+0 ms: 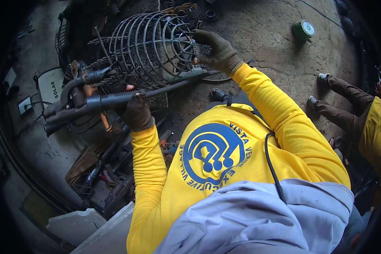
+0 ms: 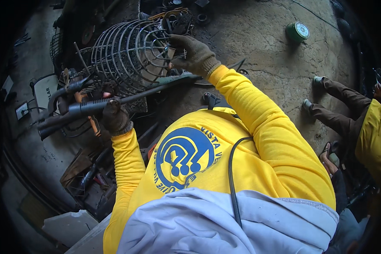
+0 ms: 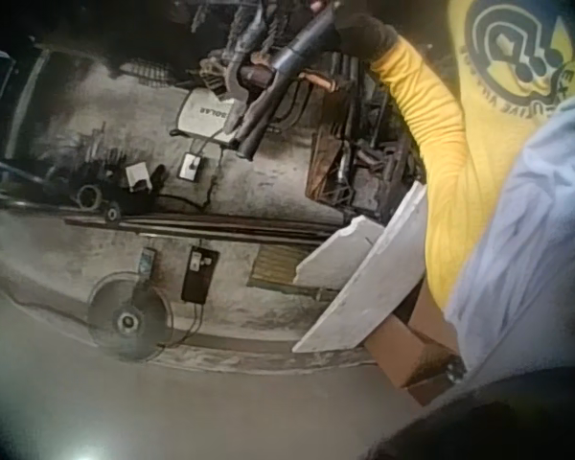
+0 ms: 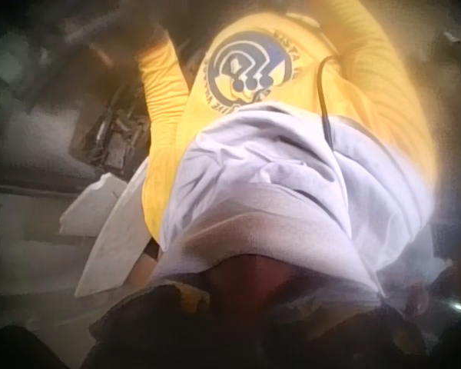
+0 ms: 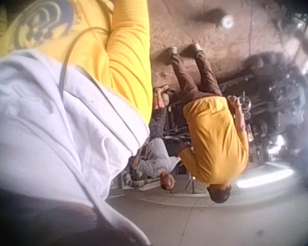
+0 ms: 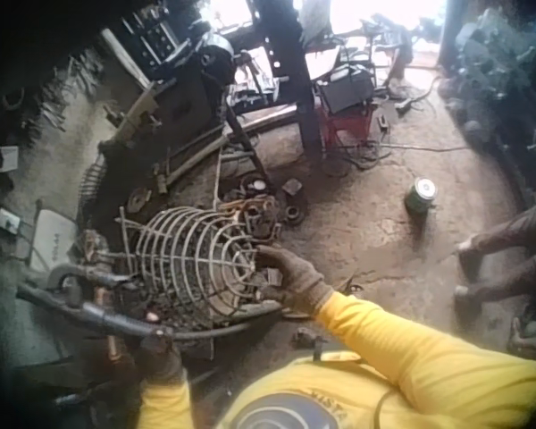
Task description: The person welds metal rods onto a curved wire structure using a welding tool, periodically checking the fit and tapping parts into place.
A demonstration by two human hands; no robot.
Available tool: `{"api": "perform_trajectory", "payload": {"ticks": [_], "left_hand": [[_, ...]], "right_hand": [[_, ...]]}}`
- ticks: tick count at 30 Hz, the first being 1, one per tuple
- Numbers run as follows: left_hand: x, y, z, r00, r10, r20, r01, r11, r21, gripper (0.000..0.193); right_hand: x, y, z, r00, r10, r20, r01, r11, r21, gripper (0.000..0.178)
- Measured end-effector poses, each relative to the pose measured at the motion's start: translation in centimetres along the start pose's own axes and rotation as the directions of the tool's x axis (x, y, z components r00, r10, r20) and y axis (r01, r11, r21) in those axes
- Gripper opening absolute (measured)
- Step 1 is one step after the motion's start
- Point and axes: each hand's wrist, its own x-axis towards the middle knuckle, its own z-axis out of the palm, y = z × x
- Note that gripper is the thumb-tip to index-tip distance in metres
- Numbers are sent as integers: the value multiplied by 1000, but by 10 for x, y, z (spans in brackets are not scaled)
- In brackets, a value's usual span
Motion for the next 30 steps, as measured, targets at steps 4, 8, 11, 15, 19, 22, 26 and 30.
{"api": "perform_trajectory", "payload": {"ticks": [4, 8, 11, 15, 19, 22, 26, 30], "left_hand": [[0, 11, 3, 989, 66, 136, -65, 998, -12, 53], [1, 2, -7, 982, 80, 171, -95, 992, 81, 53], [-4, -21, -36, 999, -20, 31, 18, 997, 74, 51], [4, -13, -32, 989, 95, 114, -137, 877, 461, 46], [1, -5, -18, 971, 117, 208, -174, 945, 277, 33], [8, 10, 4, 963, 128, 238, -194, 940, 280, 36], [2, 5, 4, 995, 24, 93, -36, 991, 131, 43], [5, 13, 11, 957, 97, 272, -155, 967, 202, 47]], "right_hand": [[-2, -11, -10, 998, 33, 53, -32, 999, -16, 89], [-22, -15, -33, 988, 120, 92, -109, 987, -116, 92], [-17, -17, -24, 993, 122, 0, -122, 990, -65, 94], [2, -12, -11, 998, 34, -56, -41, 989, -140, 96], [6, -16, -10, 999, 27, 29, -17, 951, -310, 94], [4, -14, -8, 999, -28, 46, 44, 916, -398, 91], [7, -15, -11, 995, -67, 73, 91, 905, -416, 88], [8, -23, -15, 999, -35, 23, 41, 921, -388, 88]]}}
